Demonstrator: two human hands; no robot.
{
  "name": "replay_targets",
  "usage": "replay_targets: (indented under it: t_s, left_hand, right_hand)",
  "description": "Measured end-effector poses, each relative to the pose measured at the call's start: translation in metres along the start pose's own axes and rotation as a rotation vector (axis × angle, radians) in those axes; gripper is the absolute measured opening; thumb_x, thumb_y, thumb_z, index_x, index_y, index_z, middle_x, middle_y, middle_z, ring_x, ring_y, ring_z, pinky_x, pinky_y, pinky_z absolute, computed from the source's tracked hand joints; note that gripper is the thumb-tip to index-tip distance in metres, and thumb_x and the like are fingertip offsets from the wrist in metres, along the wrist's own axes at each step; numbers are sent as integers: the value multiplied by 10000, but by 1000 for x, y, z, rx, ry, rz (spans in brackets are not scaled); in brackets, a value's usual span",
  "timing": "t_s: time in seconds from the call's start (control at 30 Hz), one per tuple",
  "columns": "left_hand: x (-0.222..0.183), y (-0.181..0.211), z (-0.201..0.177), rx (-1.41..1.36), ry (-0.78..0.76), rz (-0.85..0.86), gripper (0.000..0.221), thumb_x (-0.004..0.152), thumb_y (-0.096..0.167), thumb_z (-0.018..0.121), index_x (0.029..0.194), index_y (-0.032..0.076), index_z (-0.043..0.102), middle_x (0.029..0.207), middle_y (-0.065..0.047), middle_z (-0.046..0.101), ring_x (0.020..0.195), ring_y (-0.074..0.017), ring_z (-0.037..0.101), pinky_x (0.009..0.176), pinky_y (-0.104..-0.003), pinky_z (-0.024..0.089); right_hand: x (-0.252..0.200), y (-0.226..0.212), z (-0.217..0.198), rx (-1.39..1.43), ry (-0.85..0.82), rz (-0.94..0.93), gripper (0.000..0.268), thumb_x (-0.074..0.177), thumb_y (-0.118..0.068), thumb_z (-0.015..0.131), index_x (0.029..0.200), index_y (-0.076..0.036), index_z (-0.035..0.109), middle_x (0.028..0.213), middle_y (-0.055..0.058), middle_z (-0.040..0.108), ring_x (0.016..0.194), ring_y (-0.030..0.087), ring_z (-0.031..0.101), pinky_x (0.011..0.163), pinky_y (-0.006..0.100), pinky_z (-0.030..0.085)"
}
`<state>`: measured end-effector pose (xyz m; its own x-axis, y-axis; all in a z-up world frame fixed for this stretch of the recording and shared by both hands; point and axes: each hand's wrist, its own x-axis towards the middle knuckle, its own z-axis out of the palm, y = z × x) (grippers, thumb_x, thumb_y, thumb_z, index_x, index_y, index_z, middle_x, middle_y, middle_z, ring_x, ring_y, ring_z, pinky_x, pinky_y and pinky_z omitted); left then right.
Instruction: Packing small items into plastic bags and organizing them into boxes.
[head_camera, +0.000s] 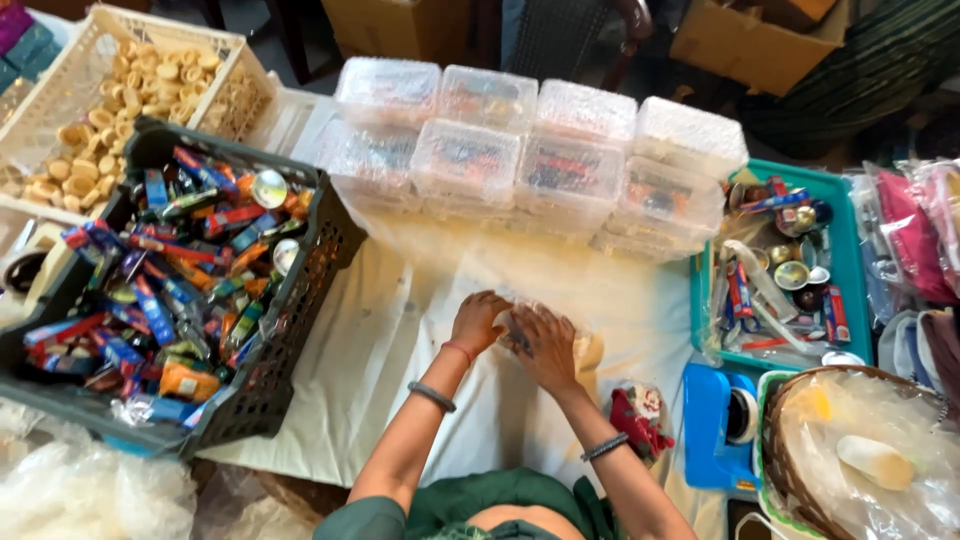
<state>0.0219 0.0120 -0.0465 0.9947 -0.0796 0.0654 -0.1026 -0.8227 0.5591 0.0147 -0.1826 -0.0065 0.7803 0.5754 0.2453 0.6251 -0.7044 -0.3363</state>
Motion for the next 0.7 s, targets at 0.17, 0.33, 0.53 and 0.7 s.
replay_targets:
  t_s: [0.17, 0.33, 0.53, 0.7]
  left_hand:
    - [-9, -1, 6, -7, 30, 16, 445, 708, 157, 844, 1144, 180, 761, 1154, -75, 698, 1149, -296, 613, 1051, -440, 461]
    - [-1, 6, -5, -67, 115, -7, 399, 750, 143, 828, 1144, 165, 764, 1146, -61, 707, 1123, -295, 638, 1014, -410, 505]
    - [1, -9, 13, -101, 78, -141, 452, 722, 110, 827, 1159, 188, 741, 1349, -116, 589, 1204, -334, 589, 973, -411, 514]
    - [0, -9, -4, -191, 63, -339, 1230, 546, 282, 999, 1526, 109, 276, 1493, -222, 456, 1306, -421, 466, 1020, -448, 464]
  right_hand:
    - [-6, -1, 8, -26, -10, 27, 712, 853, -370, 712, 1509, -201, 493, 1493, 41, 510, 1439, 243, 396, 1160, 551, 222]
    - [9, 0, 3, -24, 85, -61, 705, 900, -363, 716, 1532, -155, 485, 1522, 71, 512, 1453, 272, 400, 1179, 539, 241]
    - [8, -3, 8, -82, 51, -13, 640, 925, -437, 678, 1484, -162, 531, 1492, 62, 493, 1439, 272, 380, 1169, 547, 218]
    - [-1, -4, 5, -119, 8, -12, 560, 935, -420, 664, 1447, -216, 564, 1535, 23, 486, 1462, 260, 374, 1185, 530, 208]
